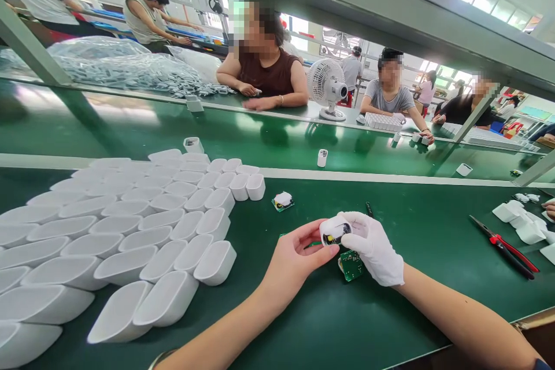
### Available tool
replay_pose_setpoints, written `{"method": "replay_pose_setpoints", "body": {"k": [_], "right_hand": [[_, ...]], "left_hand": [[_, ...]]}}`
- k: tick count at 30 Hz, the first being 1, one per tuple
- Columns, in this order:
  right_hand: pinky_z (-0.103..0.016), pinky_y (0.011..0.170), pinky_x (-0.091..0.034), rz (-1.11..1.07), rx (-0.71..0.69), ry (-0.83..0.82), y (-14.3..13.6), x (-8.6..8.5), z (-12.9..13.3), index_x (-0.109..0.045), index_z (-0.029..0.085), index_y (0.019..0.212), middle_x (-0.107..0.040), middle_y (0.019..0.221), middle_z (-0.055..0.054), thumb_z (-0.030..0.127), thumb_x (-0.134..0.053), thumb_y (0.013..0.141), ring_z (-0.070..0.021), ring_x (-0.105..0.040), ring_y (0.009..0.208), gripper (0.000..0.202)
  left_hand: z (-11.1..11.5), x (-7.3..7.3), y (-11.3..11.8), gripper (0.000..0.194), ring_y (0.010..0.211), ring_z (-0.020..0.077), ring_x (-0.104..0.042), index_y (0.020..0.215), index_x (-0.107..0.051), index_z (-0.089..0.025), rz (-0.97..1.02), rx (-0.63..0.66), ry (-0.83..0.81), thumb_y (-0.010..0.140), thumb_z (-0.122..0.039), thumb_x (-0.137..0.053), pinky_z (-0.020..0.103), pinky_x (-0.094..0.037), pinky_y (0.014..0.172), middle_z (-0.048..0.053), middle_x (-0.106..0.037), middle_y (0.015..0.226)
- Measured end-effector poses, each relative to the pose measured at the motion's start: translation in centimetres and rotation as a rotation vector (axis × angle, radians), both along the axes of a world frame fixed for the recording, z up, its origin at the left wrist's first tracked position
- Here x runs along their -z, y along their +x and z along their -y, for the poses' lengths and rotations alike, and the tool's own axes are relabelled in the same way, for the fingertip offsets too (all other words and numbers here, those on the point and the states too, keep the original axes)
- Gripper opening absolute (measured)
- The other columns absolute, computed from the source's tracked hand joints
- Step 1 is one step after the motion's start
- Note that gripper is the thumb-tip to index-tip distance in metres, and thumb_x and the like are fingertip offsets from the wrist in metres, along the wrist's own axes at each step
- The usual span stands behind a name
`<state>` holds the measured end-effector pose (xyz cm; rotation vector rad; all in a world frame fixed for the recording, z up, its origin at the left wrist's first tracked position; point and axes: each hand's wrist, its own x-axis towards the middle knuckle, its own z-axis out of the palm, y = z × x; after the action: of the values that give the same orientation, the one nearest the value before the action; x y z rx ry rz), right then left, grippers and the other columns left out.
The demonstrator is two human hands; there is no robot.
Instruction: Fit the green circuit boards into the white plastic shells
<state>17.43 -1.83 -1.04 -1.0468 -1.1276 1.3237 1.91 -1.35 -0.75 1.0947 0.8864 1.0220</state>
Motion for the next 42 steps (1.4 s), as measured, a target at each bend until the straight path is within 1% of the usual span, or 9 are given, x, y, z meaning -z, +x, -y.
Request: {"method": "replay_pose_setpoints", "body": {"k": [4,12,17,21,26,31,36,39,42], "right_hand": [[-0.038,0.079,-0.051,0.067,0.015,-0.045,-0.2,-0.4,0.2,-0.061,0.018,0.081,-0.07,0.083,-0.006,0.036,-0.079,0.056,-0.022,-0.065,0.084,0.036],[-0.036,0.087,-0.047,0.1,-0.135,-0.113,1.1,-0.7,-0.2,-0.061,0.017,0.104,-0.068,0.099,-0.006,0.032,-0.077,0.06,-0.019,-0.062,0.093,0.048],[-0.029,0.068,-0.049,0.145,-0.096,-0.08,0.6,-1.0,0.4,-0.068,0.016,0.088,-0.067,0.079,-0.001,0.029,-0.075,0.059,-0.0149,-0.06,0.072,0.033],[-0.029,0.064,-0.049,0.187,-0.19,-0.074,1.5,-1.5,-0.2,-0.065,0.016,0.094,-0.066,0.081,-0.003,0.03,-0.075,0.058,-0.0139,-0.059,0.068,0.04],[-0.028,0.06,-0.047,0.758,0.126,0.199,3.6,-1.6,-1.3,-0.067,0.017,0.096,-0.061,0.077,-0.002,0.04,-0.079,0.054,-0.0107,-0.052,0.058,0.049],[-0.024,0.043,-0.042,0.805,-0.219,0.024,3.2,-1.8,-0.7,-0.063,0.019,0.103,-0.056,0.064,0.003,0.046,-0.066,0.072,-0.0073,-0.045,0.038,0.041],[-0.032,0.059,-0.045,1.191,0.353,0.024,4.7,-1.6,-1.6,-0.064,0.019,0.077,-0.062,0.073,-0.005,0.041,-0.064,0.071,-0.0181,-0.06,0.061,0.023],[-0.03,0.053,-0.041,1.187,0.308,-0.127,6.7,-1.0,-2.9,-0.056,0.019,0.053,-0.057,0.053,-0.002,0.026,-0.072,0.059,-0.0189,-0.058,0.055,0.019],[-0.025,0.045,-0.039,1.046,0.206,-0.181,7.3,-0.6,-3.6,-0.053,0.018,0.048,-0.049,0.038,0.003,0.014,-0.069,0.055,-0.0125,-0.05,0.039,0.018]], "left_hand": [[0.1,0.0,0.0,0.043,0.087,0.0239,-0.065,0.097,-0.069,-0.016,-0.044,0.017,-0.031,0.059,-0.036,-0.076,0.035,-0.052,0.082,0.006,-0.072,0.09],[0.2,-0.6,0.2,0.045,0.102,0.0265,-0.061,0.101,-0.068,-0.014,0.024,0.001,-0.1,0.062,-0.034,-0.075,0.038,-0.046,0.093,0.009,-0.07,0.103],[0.4,-0.8,0.0,0.037,0.093,0.0254,-0.063,0.096,-0.071,-0.014,0.007,0.072,-0.088,0.063,-0.03,-0.072,0.037,-0.047,0.088,0.009,-0.072,0.093],[0.2,-0.6,0.1,0.037,0.085,0.0227,-0.064,0.093,-0.071,-0.016,0.015,0.052,-0.075,0.06,-0.031,-0.074,0.034,-0.05,0.082,0.006,-0.073,0.087],[-0.3,0.1,0.1,0.043,0.075,0.021,-0.065,0.091,-0.066,-0.013,-0.171,-0.128,-0.073,0.056,-0.035,-0.077,0.033,-0.052,0.074,0.007,-0.07,0.081],[-0.6,0.1,-0.4,0.046,0.063,0.0166,-0.063,0.094,-0.061,-0.014,-0.23,-0.219,-0.01,0.06,-0.041,-0.074,0.029,-0.051,0.064,0.003,-0.066,0.077],[-0.7,-0.4,-0.6,0.049,0.066,0.0164,-0.064,0.095,-0.062,-0.013,-0.1,-0.268,-0.024,0.059,-0.043,-0.076,0.03,-0.053,0.07,0.005,-0.068,0.082],[-0.7,-0.5,-0.5,0.05,0.066,0.0163,-0.063,0.094,-0.063,-0.011,-0.086,-0.242,-0.049,0.058,-0.042,-0.077,0.031,-0.053,0.07,0.005,-0.067,0.078],[-0.6,-0.4,-0.4,0.05,0.063,0.015,-0.062,0.092,-0.063,-0.01,-0.107,-0.219,-0.071,0.058,-0.043,-0.077,0.029,-0.053,0.067,0.004,-0.067,0.073]]}}
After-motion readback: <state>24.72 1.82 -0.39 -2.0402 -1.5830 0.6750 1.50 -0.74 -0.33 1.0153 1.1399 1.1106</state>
